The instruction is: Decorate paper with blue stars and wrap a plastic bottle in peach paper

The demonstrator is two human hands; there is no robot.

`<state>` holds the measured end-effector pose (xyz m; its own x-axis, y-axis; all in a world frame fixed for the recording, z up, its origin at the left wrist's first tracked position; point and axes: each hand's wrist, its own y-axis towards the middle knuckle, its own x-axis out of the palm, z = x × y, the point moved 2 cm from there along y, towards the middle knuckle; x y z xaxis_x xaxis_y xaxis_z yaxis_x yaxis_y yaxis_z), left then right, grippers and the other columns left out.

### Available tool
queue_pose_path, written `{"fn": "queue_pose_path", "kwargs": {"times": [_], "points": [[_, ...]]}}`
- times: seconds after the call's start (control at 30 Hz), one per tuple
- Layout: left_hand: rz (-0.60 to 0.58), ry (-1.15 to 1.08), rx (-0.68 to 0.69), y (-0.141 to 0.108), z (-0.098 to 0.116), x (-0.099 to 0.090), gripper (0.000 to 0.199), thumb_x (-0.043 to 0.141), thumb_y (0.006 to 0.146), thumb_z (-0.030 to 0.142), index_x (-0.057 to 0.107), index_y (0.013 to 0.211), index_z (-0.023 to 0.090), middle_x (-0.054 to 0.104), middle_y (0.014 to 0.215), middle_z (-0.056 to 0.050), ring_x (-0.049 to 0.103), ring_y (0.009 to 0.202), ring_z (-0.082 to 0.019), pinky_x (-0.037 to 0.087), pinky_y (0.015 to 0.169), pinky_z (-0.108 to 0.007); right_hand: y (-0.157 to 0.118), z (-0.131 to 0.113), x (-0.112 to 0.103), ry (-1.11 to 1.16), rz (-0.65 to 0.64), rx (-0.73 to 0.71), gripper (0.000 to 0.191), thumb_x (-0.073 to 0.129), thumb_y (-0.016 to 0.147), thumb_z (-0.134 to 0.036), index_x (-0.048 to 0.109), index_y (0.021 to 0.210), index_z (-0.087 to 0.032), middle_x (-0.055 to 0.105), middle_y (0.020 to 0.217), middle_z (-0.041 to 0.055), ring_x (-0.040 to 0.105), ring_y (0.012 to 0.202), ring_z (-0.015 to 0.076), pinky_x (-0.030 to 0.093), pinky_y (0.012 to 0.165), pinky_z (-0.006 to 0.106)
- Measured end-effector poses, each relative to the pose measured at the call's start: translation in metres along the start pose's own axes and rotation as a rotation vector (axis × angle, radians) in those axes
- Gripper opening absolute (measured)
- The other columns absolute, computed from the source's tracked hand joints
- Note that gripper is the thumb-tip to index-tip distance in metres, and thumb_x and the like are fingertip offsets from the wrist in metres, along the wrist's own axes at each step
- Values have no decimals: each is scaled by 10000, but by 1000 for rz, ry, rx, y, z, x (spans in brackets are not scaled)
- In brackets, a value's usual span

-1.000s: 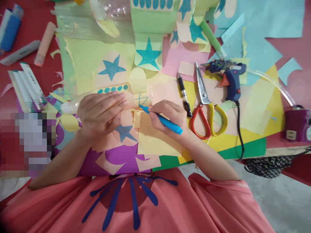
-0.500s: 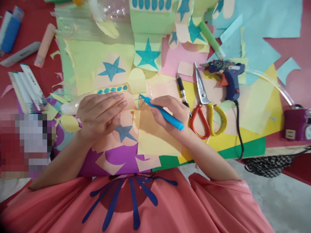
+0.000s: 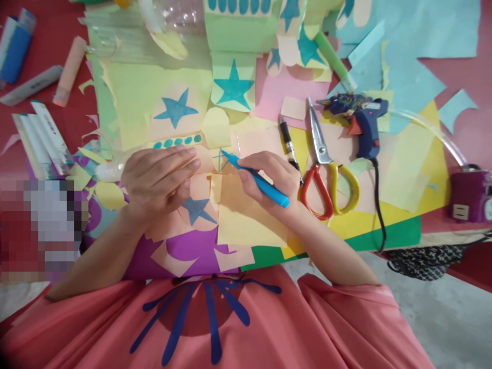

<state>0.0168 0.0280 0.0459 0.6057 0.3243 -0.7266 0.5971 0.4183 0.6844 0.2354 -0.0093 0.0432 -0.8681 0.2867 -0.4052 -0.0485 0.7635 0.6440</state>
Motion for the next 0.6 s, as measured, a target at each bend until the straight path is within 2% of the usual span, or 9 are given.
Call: {"fn": "queue_pose_path", "kwargs": {"times": [0.13,0.33,0.47,0.6], "points": [[12,-5,11,1,0,-1,276,521,879,172,635,1115,258,792,1045,6,751,987,-166,565,781,-312,1,-1,-1,-22,17,-43,104,595,906,-193,637,950,-278,681,696,-23,675,595,147,539,505,277],[-164,-111,-138,-9,-4,3,343,484,909,226,640,1184,360,762,1145,20,717,1102,-206,587,867,-388,-2,2,-3,-57,20,-91,97,566,929,-215,622,952,-291,650,660,-26,623,551,147,482,482,304],[-145,-183,-136,-12,-5,3,400,497,905,209,600,1262,355,744,1201,8,698,1148,-225,570,911,-399,0,0,-5,-58,1,-105,108,544,936,-200,585,868,-273,627,647,-21,595,531,142,467,480,303],[-165,-163,-117,-10,-4,2,400,478,915,199,593,1273,336,735,1222,-2,690,1163,-226,556,931,-394,4,-4,-5,-100,-27,-140,174,523,929,-178,512,774,-257,600,618,-30,564,502,126,453,461,286]]}}
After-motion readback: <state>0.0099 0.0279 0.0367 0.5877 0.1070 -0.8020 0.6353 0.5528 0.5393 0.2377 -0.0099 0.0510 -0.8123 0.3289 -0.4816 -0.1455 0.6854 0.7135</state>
